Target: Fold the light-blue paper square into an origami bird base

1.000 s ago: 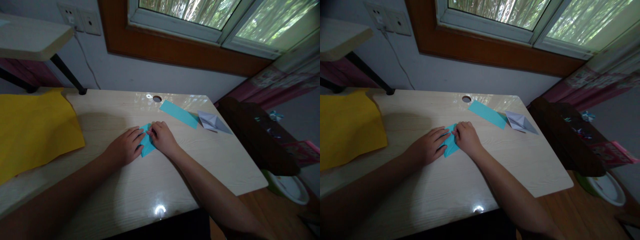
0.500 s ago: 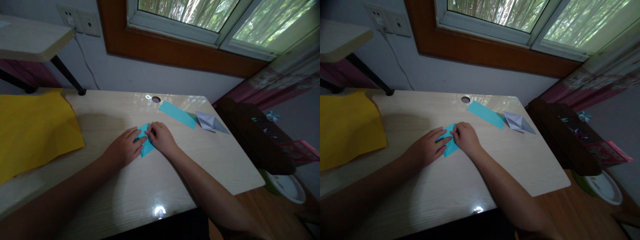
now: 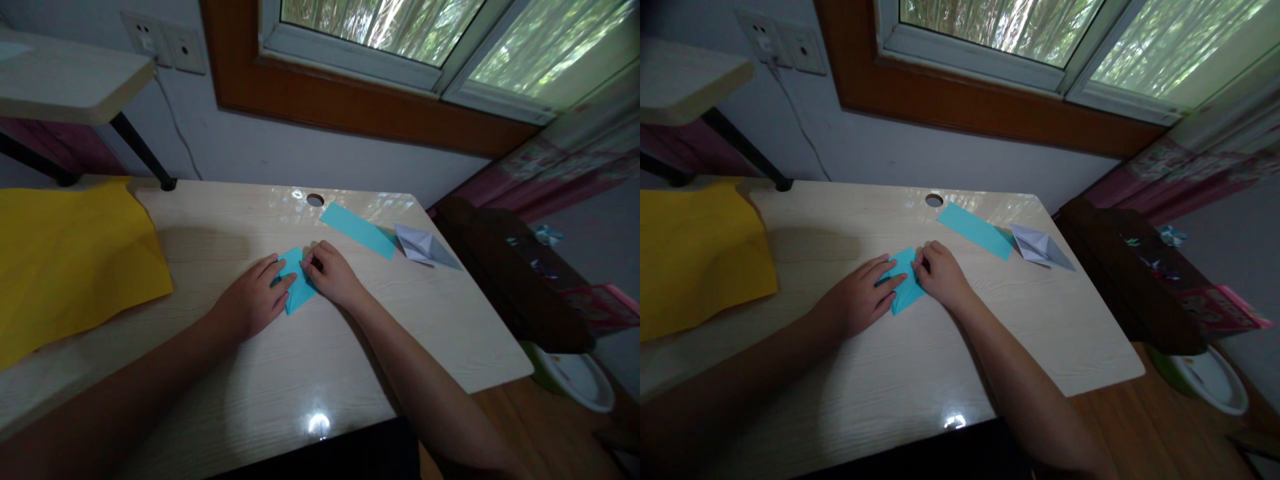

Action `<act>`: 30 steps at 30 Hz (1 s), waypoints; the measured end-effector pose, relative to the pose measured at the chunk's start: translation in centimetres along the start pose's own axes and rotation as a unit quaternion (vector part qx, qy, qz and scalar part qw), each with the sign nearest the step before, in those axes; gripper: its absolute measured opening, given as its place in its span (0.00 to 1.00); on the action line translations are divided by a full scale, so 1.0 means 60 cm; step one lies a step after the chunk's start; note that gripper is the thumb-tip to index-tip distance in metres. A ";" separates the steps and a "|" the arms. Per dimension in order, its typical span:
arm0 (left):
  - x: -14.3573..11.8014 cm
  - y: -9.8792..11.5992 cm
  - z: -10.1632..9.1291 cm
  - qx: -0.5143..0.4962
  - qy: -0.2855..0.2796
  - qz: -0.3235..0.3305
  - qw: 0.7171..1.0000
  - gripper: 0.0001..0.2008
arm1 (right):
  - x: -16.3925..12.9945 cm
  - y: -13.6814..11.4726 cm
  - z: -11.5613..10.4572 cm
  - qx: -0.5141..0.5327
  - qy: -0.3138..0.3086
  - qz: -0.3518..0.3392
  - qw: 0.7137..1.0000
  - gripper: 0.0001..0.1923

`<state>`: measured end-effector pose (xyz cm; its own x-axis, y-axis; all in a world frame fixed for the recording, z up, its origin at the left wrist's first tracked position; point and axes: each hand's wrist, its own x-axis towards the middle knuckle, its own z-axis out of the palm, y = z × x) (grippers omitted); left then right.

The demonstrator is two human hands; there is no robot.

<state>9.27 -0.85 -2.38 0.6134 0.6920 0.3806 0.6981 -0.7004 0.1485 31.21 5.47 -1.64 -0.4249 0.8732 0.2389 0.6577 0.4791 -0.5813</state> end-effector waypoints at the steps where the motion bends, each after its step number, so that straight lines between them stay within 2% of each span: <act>1: 0.000 0.000 0.001 0.001 -0.001 0.001 1.000 0.19 | 0.000 0.000 0.002 -0.010 0.000 -0.002 1.000 0.05; 9: 0.000 -0.001 0.003 -0.002 -0.002 -0.005 1.000 0.20 | 0.000 -0.003 0.011 -0.087 0.000 -0.023 0.996 0.05; 21: 0.003 0.007 -0.001 0.038 -0.023 -0.027 0.999 0.22 | -0.005 -0.021 0.011 -0.164 -0.020 -0.010 0.986 0.06; 30: 0.004 0.006 -0.004 0.016 -0.016 -0.023 0.999 0.22 | -0.004 -0.026 0.012 -0.180 -0.026 0.005 0.983 0.06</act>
<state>9.59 -1.01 -2.03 0.5920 0.7286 0.3444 0.7365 -0.6626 0.1358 29.84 4.46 -1.31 -0.4418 0.8768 0.1899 0.8359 0.4791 -0.2677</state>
